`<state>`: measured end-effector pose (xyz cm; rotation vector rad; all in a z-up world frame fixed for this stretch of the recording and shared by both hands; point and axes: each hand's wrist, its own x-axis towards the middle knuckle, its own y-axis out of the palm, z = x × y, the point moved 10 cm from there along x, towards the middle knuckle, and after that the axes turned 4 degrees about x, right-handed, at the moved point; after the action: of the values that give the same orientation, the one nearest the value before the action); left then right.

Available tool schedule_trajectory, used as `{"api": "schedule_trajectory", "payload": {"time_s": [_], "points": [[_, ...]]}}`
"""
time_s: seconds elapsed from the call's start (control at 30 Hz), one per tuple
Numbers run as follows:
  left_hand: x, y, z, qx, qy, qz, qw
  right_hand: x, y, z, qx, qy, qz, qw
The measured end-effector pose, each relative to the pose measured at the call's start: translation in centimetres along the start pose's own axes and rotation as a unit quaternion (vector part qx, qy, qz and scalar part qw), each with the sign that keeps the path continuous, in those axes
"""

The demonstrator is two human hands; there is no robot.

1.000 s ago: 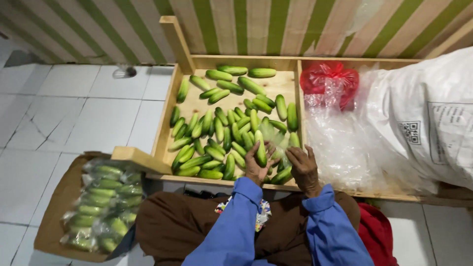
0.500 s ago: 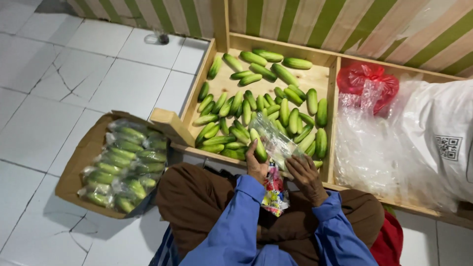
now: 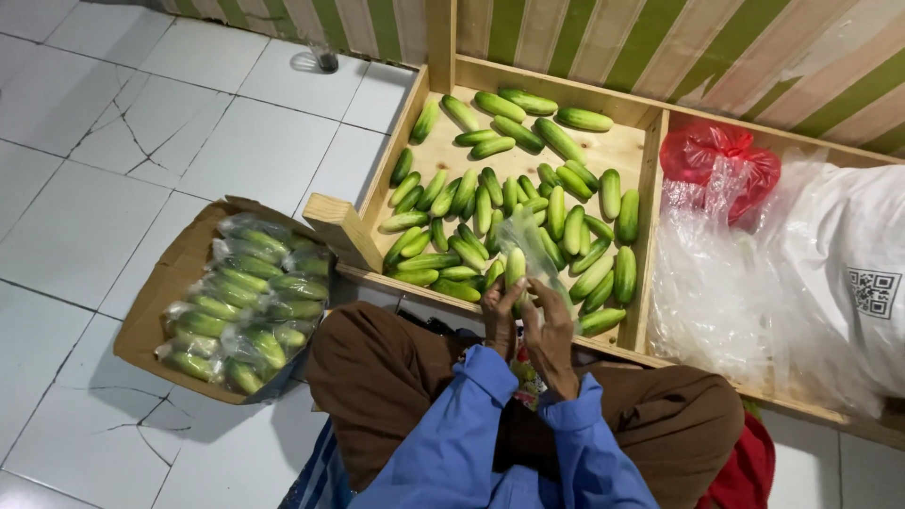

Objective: The person packs cucumbers into small plastic bags by hand, ties the bags, and places them into a cardboard box.

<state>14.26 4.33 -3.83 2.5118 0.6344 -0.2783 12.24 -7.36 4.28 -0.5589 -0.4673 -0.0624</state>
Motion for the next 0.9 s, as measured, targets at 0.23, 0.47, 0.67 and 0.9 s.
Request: {"api": "schedule_trajectory", "payload": {"time_s": [0.23,0.47,0.67,0.9], "points": [[0.2,-0.4,-0.9,0.025,0.044,0.009,0.999,0.3,1.0,0.4,0.166,0.203,-0.049,0.964],[-1.0,0.8,-3.8,0.037,0.083,0.028,0.996,-0.7,0.7,-1.1,0.203,0.169,-0.108,0.958],[-1.1,2.0,-5.9,0.043,0.116,0.048,0.991,-4.3,1.0,-10.5,0.377,0.271,-0.186,0.866],[4.5,1.1,-6.9,0.177,0.145,0.191,0.954,0.6,-6.3,-8.3,0.446,0.228,-0.202,0.842]]}}
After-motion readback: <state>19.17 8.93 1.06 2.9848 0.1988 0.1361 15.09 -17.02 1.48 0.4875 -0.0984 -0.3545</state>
